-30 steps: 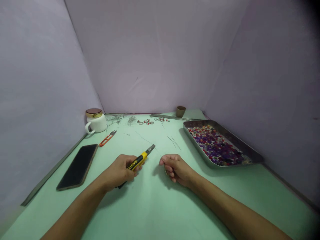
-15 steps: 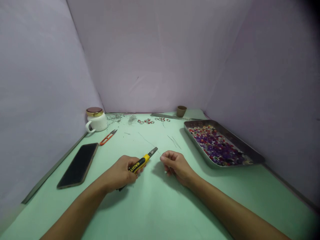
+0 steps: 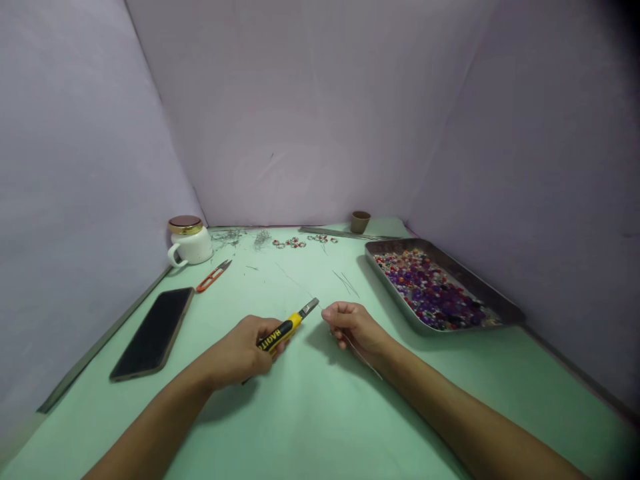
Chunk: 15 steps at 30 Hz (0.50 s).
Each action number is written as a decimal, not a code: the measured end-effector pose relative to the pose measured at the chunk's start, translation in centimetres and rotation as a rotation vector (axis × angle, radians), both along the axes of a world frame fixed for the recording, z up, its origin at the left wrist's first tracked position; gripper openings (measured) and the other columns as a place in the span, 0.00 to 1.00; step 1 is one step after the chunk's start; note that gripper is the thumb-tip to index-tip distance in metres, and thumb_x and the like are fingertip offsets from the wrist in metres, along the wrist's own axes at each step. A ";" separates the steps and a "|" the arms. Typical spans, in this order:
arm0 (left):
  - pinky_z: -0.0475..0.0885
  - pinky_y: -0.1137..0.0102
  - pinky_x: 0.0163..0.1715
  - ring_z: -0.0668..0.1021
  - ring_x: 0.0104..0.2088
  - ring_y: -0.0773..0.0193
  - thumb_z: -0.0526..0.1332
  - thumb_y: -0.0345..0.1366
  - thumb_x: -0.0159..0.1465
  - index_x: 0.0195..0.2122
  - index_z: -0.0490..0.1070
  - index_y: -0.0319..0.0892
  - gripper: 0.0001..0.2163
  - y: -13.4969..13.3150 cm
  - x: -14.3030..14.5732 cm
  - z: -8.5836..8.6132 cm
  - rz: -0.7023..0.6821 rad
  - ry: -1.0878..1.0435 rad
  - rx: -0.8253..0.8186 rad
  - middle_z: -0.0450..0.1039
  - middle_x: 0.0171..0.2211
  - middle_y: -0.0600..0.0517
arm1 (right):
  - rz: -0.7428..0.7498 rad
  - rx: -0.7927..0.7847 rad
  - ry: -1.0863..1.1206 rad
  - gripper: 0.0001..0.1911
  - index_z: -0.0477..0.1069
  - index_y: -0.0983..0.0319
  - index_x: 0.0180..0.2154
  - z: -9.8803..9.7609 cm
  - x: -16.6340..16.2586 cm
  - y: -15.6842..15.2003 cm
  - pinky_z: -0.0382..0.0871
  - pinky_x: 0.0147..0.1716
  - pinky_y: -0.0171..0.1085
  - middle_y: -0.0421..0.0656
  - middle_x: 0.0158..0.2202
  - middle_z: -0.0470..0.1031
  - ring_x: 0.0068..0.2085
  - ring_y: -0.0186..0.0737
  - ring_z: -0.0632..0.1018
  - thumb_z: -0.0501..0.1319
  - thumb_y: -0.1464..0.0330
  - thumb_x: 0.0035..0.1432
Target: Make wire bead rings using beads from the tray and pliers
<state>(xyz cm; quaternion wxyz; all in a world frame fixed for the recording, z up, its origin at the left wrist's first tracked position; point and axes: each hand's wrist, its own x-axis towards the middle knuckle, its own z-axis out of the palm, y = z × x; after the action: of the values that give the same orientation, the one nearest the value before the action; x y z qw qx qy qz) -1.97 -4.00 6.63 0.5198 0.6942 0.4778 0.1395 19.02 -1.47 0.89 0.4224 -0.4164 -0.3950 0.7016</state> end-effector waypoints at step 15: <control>0.52 0.74 0.20 0.57 0.22 0.71 0.50 0.25 0.39 0.22 0.59 0.40 0.08 -0.3 0.4 0.4 0.005 0.029 0.049 0.54 0.20 0.58 | -0.026 0.036 -0.034 0.13 0.63 0.63 0.20 0.1 -0.2 -0.2 0.50 0.12 0.27 0.33 0.13 0.59 0.15 0.24 0.58 0.66 0.65 0.38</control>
<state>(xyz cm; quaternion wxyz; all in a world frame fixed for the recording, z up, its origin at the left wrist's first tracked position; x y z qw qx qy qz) -1.53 -4.26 7.06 0.4953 0.7076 0.4834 0.1423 18.79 -1.64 1.03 0.4322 -0.4256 -0.4093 0.6816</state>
